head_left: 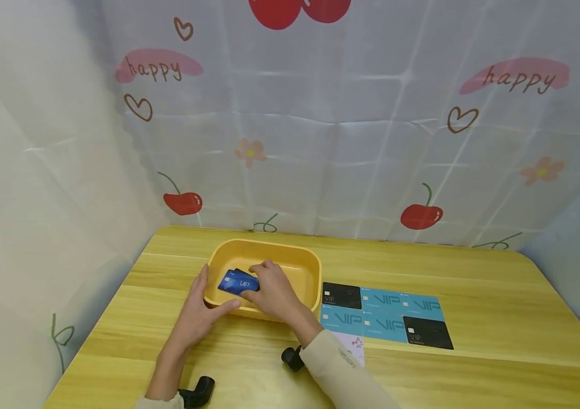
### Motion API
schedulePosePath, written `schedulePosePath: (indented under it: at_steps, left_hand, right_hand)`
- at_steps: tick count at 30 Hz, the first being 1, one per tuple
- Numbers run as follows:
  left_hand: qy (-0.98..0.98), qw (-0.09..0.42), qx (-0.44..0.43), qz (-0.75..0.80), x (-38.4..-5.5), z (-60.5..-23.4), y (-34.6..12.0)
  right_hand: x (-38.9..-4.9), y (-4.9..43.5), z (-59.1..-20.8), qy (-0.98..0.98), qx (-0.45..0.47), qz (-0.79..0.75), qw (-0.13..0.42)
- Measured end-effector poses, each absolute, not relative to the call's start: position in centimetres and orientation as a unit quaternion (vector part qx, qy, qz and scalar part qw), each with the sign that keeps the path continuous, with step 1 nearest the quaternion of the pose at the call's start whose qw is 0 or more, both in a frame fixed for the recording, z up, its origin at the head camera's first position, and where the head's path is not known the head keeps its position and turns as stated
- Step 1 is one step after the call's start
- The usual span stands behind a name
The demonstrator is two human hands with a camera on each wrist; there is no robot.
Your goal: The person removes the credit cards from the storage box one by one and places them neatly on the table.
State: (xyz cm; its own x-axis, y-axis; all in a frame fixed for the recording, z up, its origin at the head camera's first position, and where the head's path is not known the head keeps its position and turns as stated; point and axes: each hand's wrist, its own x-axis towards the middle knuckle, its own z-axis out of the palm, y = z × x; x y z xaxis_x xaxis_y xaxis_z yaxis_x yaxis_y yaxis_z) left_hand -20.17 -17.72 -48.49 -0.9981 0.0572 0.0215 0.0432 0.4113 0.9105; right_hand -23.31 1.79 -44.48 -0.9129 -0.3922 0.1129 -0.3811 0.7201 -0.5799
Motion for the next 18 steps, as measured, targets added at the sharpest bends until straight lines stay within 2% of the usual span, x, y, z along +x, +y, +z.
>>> schedulePosePath:
  at_steps: [18]
  left_hand:
    - [0.841,0.013,0.024,0.540,-20.2,-48.3,-17.7]
  right_hand:
    - [-25.5,0.7,-46.1,0.942,-0.186,-0.274,0.053]
